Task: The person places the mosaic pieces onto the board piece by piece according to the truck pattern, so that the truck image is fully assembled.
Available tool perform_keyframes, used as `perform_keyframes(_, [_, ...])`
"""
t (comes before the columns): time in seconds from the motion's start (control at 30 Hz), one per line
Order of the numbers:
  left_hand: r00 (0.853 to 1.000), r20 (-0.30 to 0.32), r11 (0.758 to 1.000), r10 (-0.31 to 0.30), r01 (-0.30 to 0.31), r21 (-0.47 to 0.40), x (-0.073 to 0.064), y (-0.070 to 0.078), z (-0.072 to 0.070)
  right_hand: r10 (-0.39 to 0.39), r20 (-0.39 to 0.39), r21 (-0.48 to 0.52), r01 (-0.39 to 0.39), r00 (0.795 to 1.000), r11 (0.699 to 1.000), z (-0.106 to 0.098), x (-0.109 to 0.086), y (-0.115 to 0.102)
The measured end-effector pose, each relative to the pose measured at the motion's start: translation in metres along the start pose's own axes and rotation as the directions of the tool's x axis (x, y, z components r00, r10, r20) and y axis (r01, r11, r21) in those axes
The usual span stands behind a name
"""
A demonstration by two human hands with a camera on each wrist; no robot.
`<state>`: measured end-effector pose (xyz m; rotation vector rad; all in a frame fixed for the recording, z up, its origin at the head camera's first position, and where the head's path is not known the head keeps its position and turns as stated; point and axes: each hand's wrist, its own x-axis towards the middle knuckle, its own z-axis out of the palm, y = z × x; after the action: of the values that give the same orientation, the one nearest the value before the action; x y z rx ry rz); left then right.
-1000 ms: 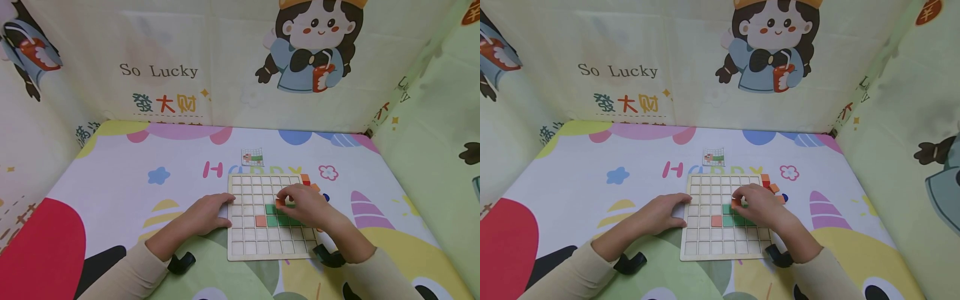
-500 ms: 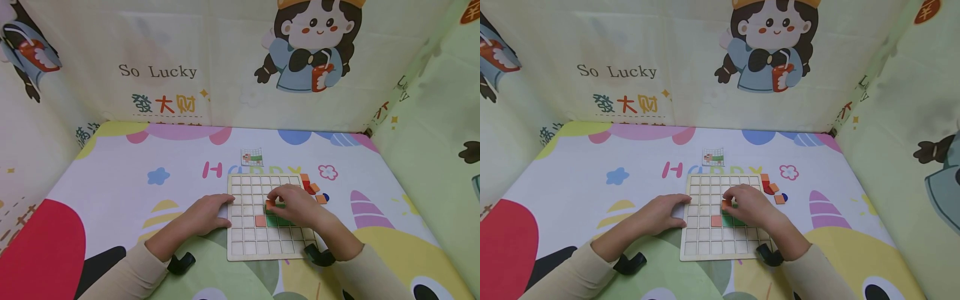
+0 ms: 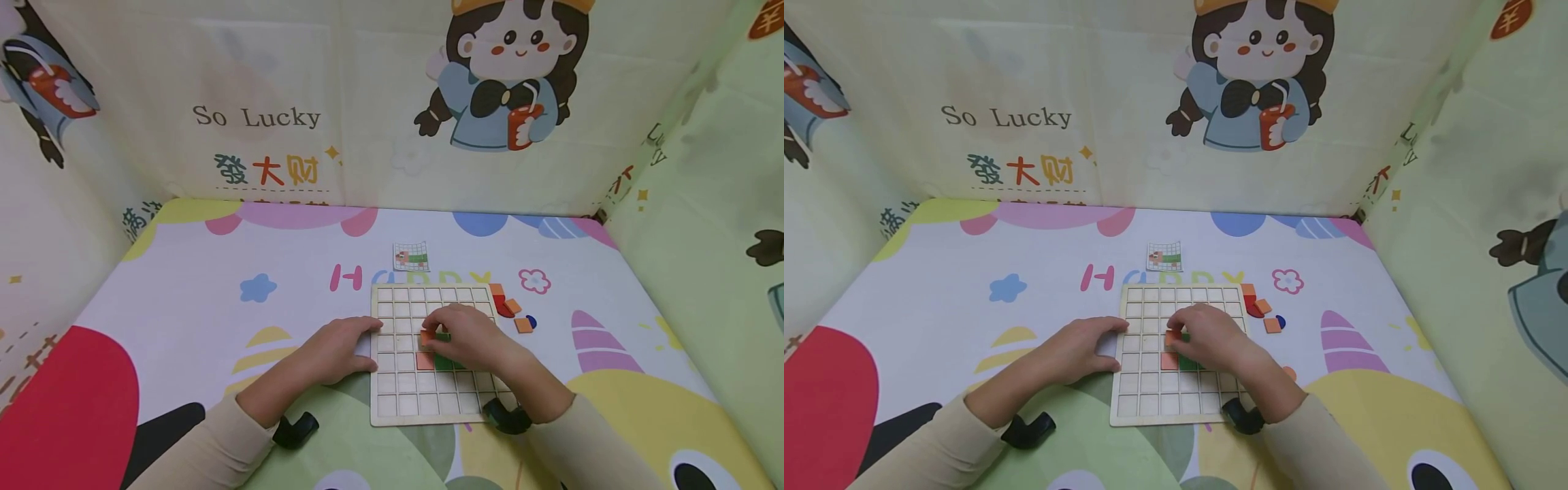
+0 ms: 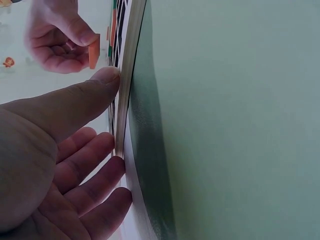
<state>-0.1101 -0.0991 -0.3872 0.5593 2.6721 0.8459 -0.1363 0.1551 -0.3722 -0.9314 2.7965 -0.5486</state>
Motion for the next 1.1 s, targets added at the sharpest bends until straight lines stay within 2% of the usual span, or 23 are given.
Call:
perform_keyframes(0.7, [1.0,0.004,1.0,0.004,-0.004,0.004,0.0008,-0.0016,0.0005,-0.016,0.004,-0.009,0.016,1.0,1.0,0.0058,0.0032,-0.0049])
perform_keyframes(1.1, [1.0,0.0,1.0,-0.001,0.001,0.015,0.0012,0.0,0.0005,0.015,0.036,-0.019,-0.015,0.999,1.0,0.0075,0.0059,-0.0058])
